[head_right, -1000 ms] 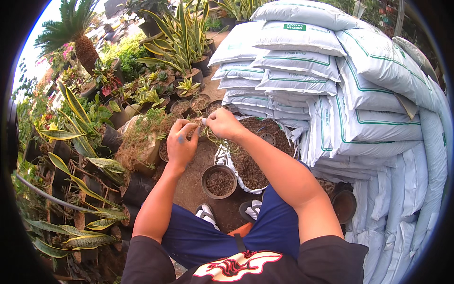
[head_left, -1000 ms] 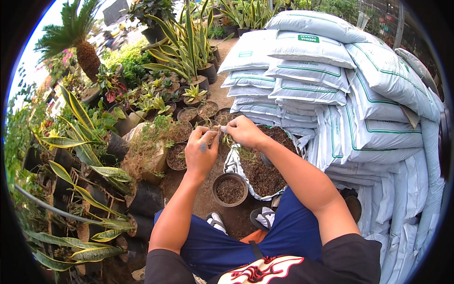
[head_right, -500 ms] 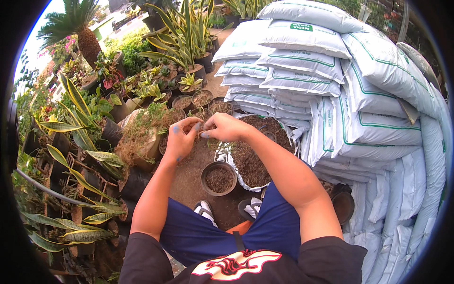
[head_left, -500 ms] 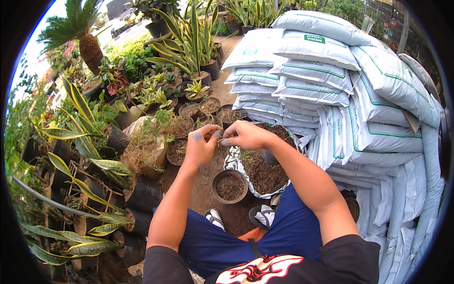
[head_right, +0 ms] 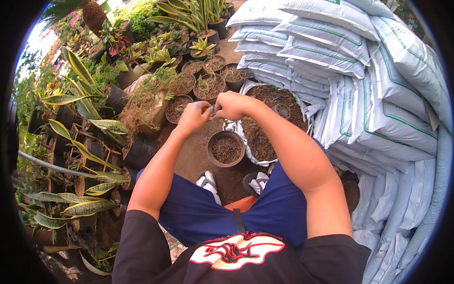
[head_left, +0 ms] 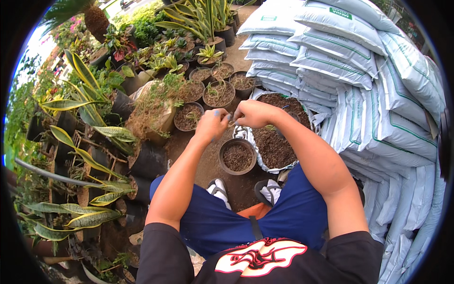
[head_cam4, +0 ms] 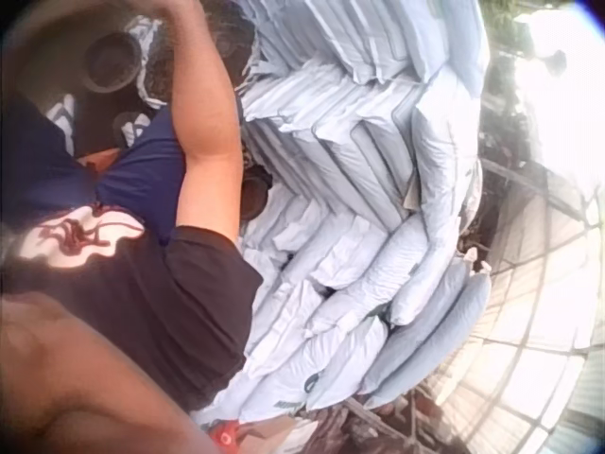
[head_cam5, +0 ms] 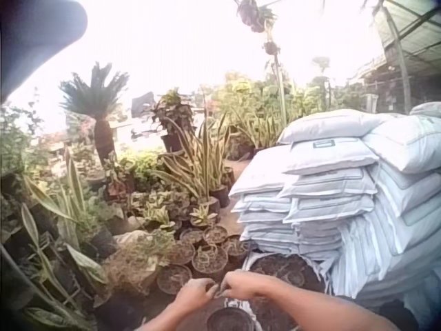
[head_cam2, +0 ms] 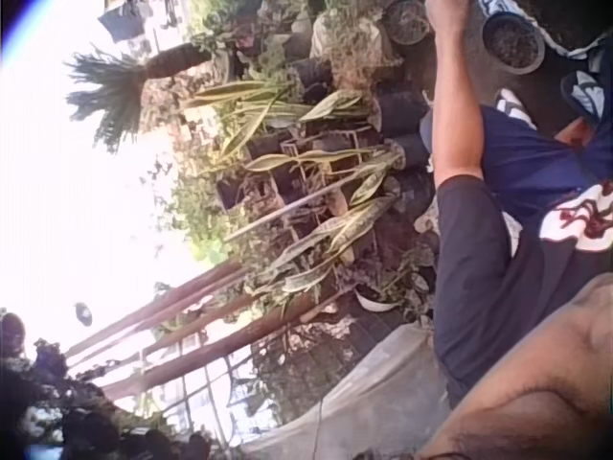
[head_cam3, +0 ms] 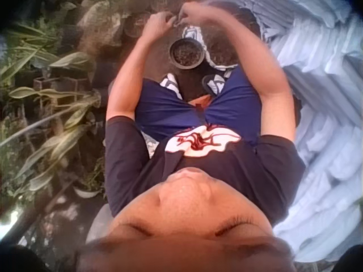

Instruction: The person pots a plant by scooping soil from a large bag into a small pot, placing a small seedling into the pot, and then filling the rest of the pot with soil.

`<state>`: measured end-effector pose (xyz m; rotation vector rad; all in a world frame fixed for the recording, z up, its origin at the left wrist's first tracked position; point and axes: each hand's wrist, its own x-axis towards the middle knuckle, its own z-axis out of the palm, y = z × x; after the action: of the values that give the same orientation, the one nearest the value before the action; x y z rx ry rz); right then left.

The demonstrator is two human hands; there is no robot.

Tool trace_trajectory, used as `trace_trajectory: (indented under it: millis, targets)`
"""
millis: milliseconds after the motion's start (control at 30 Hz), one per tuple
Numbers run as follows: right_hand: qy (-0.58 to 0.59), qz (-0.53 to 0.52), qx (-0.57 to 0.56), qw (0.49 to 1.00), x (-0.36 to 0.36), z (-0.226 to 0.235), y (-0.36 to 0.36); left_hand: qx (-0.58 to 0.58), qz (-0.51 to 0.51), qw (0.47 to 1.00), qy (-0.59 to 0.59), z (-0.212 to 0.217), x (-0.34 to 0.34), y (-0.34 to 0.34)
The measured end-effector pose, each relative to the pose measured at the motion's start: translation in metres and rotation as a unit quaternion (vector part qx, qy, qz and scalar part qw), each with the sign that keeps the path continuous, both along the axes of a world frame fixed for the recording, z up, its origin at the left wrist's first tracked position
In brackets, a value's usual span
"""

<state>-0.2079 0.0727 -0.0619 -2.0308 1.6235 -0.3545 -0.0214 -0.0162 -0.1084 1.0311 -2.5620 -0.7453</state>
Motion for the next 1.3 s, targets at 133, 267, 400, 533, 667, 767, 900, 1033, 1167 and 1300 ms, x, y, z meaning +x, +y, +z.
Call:
trace_trajectory:
  millis: [133,267,400,533,667,767,900,1033,1167,1300]
  targets:
    - [0.254,0.004,0.094,0.963,0.023,-0.001,0.000,0.074,-0.108,0.934,-0.332,-0.067,0.002,-0.015]
    - [0.273,0.013,0.150,0.950,0.033,-0.011,-0.004,0.189,-0.087,0.923,-0.325,-0.137,-0.007,0.011]
    - [0.275,0.022,0.131,0.952,0.038,-0.021,-0.002,0.110,-0.052,0.956,-0.266,-0.185,0.001,0.053]
    - [0.284,0.032,0.136,0.949,0.038,-0.020,0.006,0.053,-0.092,0.951,-0.290,-0.222,0.017,0.057]
    - [0.300,0.036,0.140,0.943,0.023,-0.037,0.012,0.075,-0.108,0.950,-0.283,-0.223,0.021,0.056]
    - [0.309,0.010,0.133,0.942,0.020,-0.076,0.009,0.080,-0.109,0.951,-0.278,-0.216,0.026,0.057]
    - [0.255,-0.071,0.201,0.943,0.017,-0.130,0.011,0.072,-0.098,0.949,-0.292,-0.212,0.020,0.061]
    - [0.144,-0.340,0.068,0.927,0.063,-0.190,0.043,0.099,-0.095,0.939,-0.315,-0.208,0.019,0.059]
    - [0.120,-0.324,-0.057,0.937,0.088,-0.253,0.072,0.122,-0.081,0.946,-0.289,-0.216,0.031,0.064]
    - [0.138,-0.323,-0.116,0.929,0.076,-0.260,0.072,0.119,-0.076,0.955,-0.259,-0.222,0.032,0.067]
